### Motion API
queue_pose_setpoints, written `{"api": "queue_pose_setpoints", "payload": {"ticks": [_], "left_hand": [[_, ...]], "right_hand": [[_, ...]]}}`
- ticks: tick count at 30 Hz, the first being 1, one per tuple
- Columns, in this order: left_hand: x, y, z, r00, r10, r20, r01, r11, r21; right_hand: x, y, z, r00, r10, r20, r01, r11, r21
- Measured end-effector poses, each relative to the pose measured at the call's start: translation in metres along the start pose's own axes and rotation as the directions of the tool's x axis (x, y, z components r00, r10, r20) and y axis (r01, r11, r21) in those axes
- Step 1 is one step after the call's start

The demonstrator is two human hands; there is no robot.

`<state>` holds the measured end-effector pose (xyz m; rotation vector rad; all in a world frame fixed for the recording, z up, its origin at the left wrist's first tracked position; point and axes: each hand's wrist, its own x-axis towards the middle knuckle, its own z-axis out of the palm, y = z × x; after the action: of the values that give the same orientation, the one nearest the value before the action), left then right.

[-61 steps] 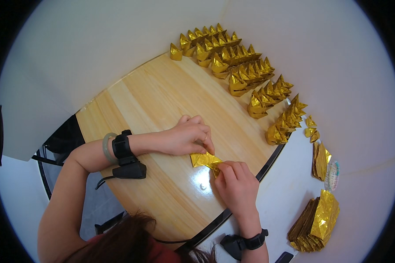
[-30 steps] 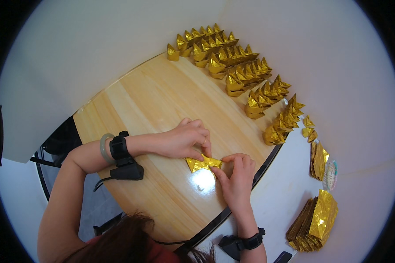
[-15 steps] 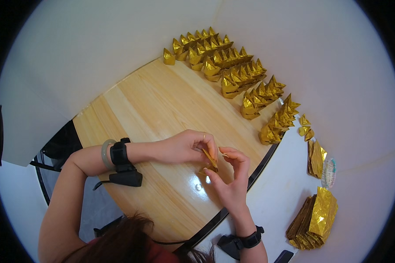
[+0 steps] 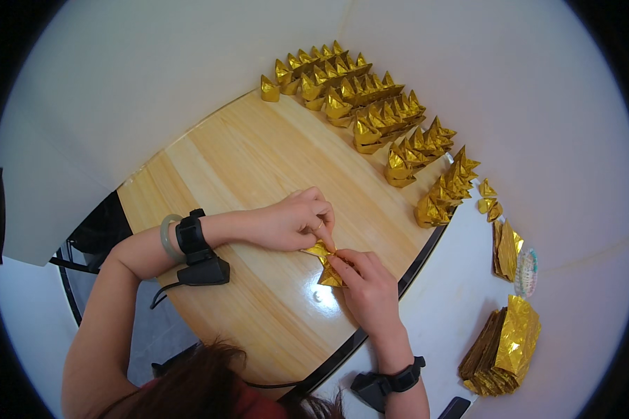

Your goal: Folding gold-colored paper into decorative ingot shapes.

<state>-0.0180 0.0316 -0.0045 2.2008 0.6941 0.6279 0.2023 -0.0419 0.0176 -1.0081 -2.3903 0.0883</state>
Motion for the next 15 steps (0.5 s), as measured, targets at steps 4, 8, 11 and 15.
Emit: {"api": "queue_pose_setpoints", "payload": {"ticks": [4,8,11,15], "left_hand": [[-0.003,0.007,-0.006,0.998,-0.008,0.065,0.002,0.996,0.093],[-0.004,0.004,-0.005,0.998,0.018,0.062,-0.024,0.995,0.095],[-0.002,0.005,-0.005,0.997,0.017,0.073,-0.024,0.995,0.095],[-0.007,0.002,-0.005,0.999,0.023,0.047,-0.026,0.996,0.082]], "right_hand": [[-0.001,0.002,-0.004,0.998,-0.012,0.06,0.01,0.999,0.034],[-0.008,0.012,-0.017,0.99,-0.025,0.136,0.008,0.992,0.124],[-0.011,0.019,-0.028,0.972,0.026,0.235,-0.086,0.965,0.248],[-0.006,0.017,-0.036,0.924,0.081,0.374,-0.223,0.908,0.354]]}}
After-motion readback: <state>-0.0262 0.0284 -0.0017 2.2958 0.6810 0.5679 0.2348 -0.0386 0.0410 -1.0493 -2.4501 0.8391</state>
